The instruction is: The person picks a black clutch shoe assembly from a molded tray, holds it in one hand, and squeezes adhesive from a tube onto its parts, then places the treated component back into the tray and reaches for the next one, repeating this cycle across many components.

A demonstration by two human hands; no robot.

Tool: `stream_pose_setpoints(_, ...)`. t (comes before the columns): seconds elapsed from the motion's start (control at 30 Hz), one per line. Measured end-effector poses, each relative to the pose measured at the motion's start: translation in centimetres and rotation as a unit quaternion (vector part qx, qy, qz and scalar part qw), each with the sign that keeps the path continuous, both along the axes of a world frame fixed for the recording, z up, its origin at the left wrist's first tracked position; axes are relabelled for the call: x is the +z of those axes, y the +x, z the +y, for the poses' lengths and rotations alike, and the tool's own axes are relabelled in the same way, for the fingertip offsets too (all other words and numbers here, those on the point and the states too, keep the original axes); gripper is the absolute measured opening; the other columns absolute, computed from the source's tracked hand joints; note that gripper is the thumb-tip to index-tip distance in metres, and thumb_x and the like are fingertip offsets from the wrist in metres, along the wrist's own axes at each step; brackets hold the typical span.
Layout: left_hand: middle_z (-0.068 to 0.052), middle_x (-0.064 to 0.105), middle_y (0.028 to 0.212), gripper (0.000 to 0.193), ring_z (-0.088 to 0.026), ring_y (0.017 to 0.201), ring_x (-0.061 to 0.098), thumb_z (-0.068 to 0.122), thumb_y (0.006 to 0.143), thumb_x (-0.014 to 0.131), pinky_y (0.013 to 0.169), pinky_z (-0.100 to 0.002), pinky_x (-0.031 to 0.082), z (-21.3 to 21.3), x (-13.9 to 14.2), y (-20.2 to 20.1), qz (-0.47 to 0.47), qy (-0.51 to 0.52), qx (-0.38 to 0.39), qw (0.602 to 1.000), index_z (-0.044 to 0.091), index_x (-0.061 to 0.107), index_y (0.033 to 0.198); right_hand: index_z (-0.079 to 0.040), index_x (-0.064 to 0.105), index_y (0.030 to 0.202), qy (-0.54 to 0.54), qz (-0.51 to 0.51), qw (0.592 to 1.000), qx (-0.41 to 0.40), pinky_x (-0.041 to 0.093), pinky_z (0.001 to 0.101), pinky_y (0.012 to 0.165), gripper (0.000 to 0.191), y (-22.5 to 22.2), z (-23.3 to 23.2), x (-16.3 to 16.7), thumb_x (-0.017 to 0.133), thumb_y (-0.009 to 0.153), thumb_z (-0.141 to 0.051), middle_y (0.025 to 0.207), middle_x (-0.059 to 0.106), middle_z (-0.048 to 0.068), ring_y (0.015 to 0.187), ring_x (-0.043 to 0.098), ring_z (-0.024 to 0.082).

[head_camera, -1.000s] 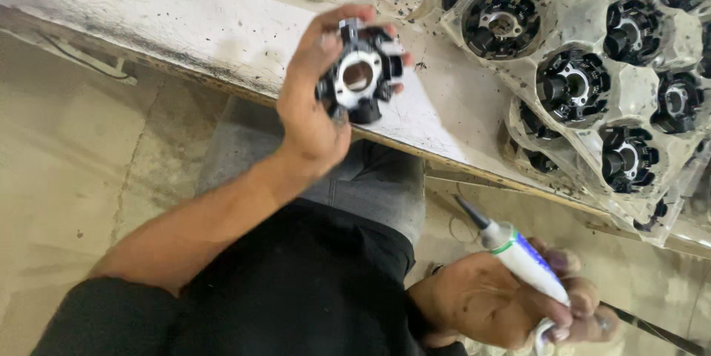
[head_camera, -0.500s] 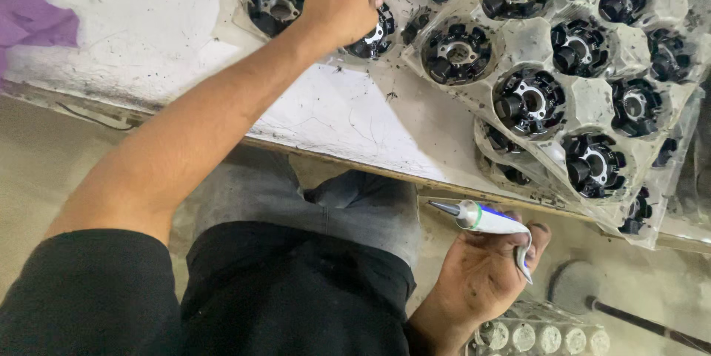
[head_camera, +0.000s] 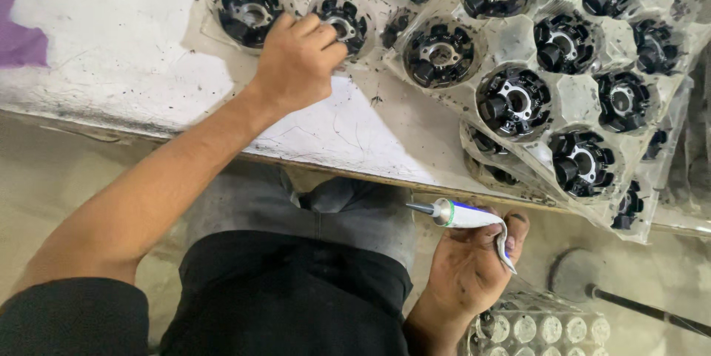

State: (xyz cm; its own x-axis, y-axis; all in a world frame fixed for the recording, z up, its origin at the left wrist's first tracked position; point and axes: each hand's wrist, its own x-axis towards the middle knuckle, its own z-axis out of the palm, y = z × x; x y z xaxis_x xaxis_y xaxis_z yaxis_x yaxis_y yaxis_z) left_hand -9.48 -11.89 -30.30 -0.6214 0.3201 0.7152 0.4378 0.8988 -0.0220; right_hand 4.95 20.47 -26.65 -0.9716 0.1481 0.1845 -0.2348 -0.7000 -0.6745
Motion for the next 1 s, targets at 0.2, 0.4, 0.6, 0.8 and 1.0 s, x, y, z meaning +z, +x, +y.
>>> stream_pose_setpoints(0.2,0.001,0.06,0.089,0.011,-0.022,0.097,0.058,0.01,0.076,0.076,0.082,-0.041,0.042,-3.5,0.9,2.9,-0.039,0.013,0.057,0.998,0.017,0.069,0.082,-0.01,0.054,0.117,0.05,-0.022,0.997,-0.049,0.055,0.0349,0.099,0.017,0.0,1.4,-0.8,0.063,0.104,-0.004,0.108,0.068,0.008,0.108,0.066,0.02)
stream_pose_setpoints(0.4,-0.009,0.064,0.106,0.033,-0.029,0.109,0.055,0.025,0.08,0.08,0.092,-0.047,0.043,-2.7,3.1,4.6,-0.128,0.104,0.002,0.986,0.012,0.077,0.111,-0.007,0.056,0.125,0.047,-0.028,0.998,-0.022,0.055,0.0347,0.096,0.017,-0.9,1.2,-1.1,0.063,0.109,-0.005,0.115,0.068,0.009,0.108,0.066,0.021)
stream_pose_setpoints(0.6,-0.029,0.054,0.134,0.032,-0.049,0.138,0.035,0.04,0.087,0.073,0.114,-0.066,0.023,3.0,2.1,-1.3,-0.153,-0.007,0.037,0.988,0.011,0.078,0.1,-0.003,0.055,0.123,0.021,-0.049,0.998,0.029,0.054,0.0349,0.097,0.017,-0.2,-0.3,-0.6,0.062,0.108,-0.005,0.117,0.067,0.008,0.11,0.065,0.019)
stream_pose_setpoints(0.8,-0.036,0.046,0.137,0.061,-0.058,0.141,0.026,0.063,0.084,0.067,0.113,-0.075,0.009,4.7,2.1,-4.5,-0.204,-0.043,0.009,0.978,0.004,0.077,0.093,-0.006,0.056,0.12,0.022,-0.046,0.998,0.027,0.054,0.0369,0.1,0.018,0.3,0.3,-0.8,0.064,0.105,0.0,0.112,0.066,0.004,0.111,0.064,0.017)
stream_pose_setpoints(1.0,-0.035,0.047,0.133,0.052,-0.049,0.122,0.05,0.05,0.091,0.077,0.106,-0.06,0.038,4.3,6.3,0.2,-0.257,0.118,0.021,0.959,0.003,0.071,0.112,-0.002,0.058,0.117,0.026,-0.052,0.998,0.033,0.053,0.037,0.101,0.015,0.2,1.0,-1.2,0.065,0.104,-0.002,0.115,0.067,0.009,0.111,0.064,0.021)
